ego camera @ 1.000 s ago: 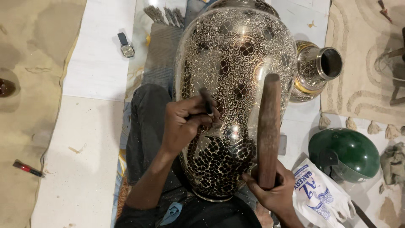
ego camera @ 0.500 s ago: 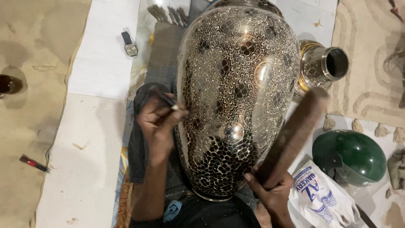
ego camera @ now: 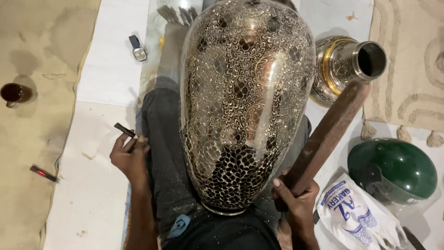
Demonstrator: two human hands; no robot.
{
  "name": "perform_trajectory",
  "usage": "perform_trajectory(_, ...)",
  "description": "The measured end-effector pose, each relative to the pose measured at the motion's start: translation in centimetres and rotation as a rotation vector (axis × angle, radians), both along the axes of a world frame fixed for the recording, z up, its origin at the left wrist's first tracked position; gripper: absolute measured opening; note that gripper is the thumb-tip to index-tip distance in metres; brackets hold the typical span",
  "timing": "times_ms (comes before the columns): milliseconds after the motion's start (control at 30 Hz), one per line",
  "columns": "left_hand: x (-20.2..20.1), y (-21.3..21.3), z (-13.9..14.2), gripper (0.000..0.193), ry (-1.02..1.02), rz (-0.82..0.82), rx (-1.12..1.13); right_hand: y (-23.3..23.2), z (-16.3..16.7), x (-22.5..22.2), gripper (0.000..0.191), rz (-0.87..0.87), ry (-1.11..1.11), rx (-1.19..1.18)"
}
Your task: The person sits on the floor with a large engraved brass vase on their lap. They hold a small chisel against the vase surface with one hand and strike it with a wooden mallet held in the other hand, working along the decorative pattern, and occasionally reposition the chisel to a new spot.
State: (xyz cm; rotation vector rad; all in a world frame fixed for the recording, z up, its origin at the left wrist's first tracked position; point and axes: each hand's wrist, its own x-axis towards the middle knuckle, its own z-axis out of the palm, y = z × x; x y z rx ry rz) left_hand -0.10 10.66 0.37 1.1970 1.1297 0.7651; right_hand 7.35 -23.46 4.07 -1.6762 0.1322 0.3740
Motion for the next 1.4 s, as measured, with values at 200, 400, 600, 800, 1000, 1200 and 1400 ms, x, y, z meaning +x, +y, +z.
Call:
perform_trajectory(200,3.2,-1.2,2.5,0.025,-0.399,-0.097,0.142,0.2,-0.7,-0.1,0.027,0.001,-0.007,0.054)
perform_trajectory(400,8.9,1.0,3.1,0.019,-0.429,-0.217,0.1,0.5,-0.4,0.7,0.026,-0.108,0.185,0.004)
perform_trajectory(600,17.1,6.0,0.3,0.025,-0.241,-0.257,-0.217,1.4,-0.2,0.7,0.033,-0.128,0.194,0.114)
perform_trajectory(800,20.8,6.3,-2.4,0.025,-0.276,-0.361,-0.363,2.1,-0.6,-0.1,0.039,-0.189,0.259,0.045)
perform_trajectory(1000,15.6,4.3,-1.2,0.028,-0.033,-0.444,-0.112,2.6,0.2,-0.3,0.04,-0.236,0.326,-0.022)
perform_trajectory(1200,8.3,4.7,0.9,0.015,0.052,-0.242,-0.054,3.4,0.6,0.1,0.036,-0.165,0.301,0.112)
perform_trajectory(1400,3.2,4.5,3.0,0.015,0.23,-0.318,-0.015,3.8,0.9,1.4,0.032,-0.068,0.248,-0.019)
